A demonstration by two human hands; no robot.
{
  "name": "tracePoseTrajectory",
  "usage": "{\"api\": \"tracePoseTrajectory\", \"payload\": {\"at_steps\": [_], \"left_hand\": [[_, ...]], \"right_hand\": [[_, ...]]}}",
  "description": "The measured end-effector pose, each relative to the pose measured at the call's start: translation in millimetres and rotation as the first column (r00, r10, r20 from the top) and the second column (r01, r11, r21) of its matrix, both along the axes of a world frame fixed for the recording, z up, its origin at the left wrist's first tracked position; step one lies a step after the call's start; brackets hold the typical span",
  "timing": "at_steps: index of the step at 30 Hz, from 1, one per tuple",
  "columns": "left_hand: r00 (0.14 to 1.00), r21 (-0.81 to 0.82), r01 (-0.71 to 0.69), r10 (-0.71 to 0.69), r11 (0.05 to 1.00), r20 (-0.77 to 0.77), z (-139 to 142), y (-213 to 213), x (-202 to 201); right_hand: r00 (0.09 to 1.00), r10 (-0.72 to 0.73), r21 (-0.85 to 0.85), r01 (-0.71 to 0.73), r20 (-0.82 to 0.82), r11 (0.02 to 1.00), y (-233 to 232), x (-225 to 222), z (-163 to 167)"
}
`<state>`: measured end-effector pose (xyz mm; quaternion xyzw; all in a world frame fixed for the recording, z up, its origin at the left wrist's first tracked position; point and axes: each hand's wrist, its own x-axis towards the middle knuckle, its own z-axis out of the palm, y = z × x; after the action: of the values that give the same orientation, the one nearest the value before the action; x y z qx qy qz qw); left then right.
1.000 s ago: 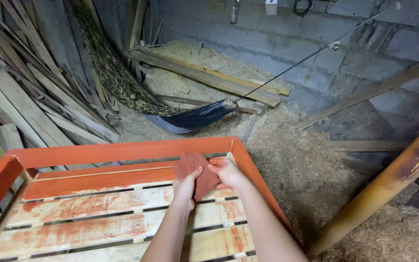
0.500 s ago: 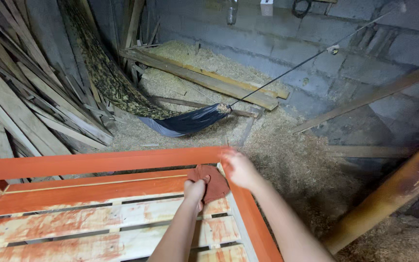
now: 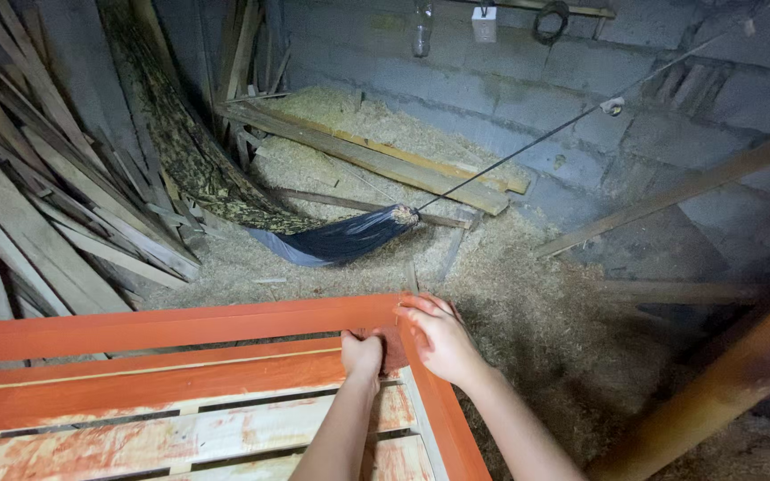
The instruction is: The person repeatedly rubs a reddish clay-like material onto the surface of a wooden pallet frame using both hands. The hands move along the frame edges and slats, spreading and pressing the material into the wood. The action continues throughout the clip without switching to other tools or objects.
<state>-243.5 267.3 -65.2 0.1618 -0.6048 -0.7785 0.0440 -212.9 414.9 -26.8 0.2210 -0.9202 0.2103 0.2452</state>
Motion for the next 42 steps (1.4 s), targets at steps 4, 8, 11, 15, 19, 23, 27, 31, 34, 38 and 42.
{"api": "tracePoseTrajectory", "payload": {"at_steps": [4, 8, 11, 15, 19, 23, 27, 31, 34, 38, 42], "left_hand": [[0.993, 0.222, 0.121, -0.116, 0.967, -0.038, -4, -1, -1], [0.947, 0.255, 0.316, -0.319, 0.914, -0.030, -15, -17, -7], [0.925, 0.311, 0.370, -0.379, 0.875, -0.034, -26, -19, -3], [0.987, 0.281, 0.150, -0.129, 0.948, -0.091, -20, 0, -4], [1.000, 0.217, 0.014, -0.013, 0.976, -0.007, -4, 9, -5], [0.997, 0.097, -0.057, 0.051, 0.994, 0.065, 7, 16, 8], [0.991, 0.168, 0.134, -0.136, 0.977, -0.001, 6, 5, 11], [0.852, 0.152, 0.507, -0.520, 0.848, 0.063, -3, -18, 14], [0.826, 0.097, 0.549, -0.556, 0.830, 0.088, -8, -21, 26], [0.939, 0.022, 0.343, -0.343, 0.939, -0.019, -5, -42, 32], [0.980, -0.105, 0.093, -0.073, 0.990, 0.185, 12, -56, 37]], "right_hand": [[1.000, 0.012, -0.185, -0.013, -0.006, 0.983, 3, 4, 0], [0.996, 0.026, -0.188, -0.042, -0.087, 0.981, 0, 0, 0], [0.997, 0.041, -0.226, -0.056, -0.073, 0.972, -6, -6, -6], [0.992, 0.017, -0.218, -0.045, -0.126, 0.975, -10, -10, -13], [0.995, -0.031, -0.210, 0.010, -0.098, 0.978, -11, -5, -13], [0.990, -0.048, -0.179, 0.024, -0.131, 0.984, -10, 7, -9], [0.995, -0.050, -0.156, 0.037, -0.081, 0.987, -10, 17, -9], [0.995, -0.068, -0.192, 0.054, -0.067, 0.980, -8, 22, -11], [0.995, -0.066, -0.138, 0.054, -0.079, 0.989, 0, 22, -8], [0.993, -0.072, -0.149, 0.057, -0.099, 0.987, 18, 20, 7], [0.997, -0.059, -0.110, 0.054, -0.041, 0.992, 20, 17, 19]]}}
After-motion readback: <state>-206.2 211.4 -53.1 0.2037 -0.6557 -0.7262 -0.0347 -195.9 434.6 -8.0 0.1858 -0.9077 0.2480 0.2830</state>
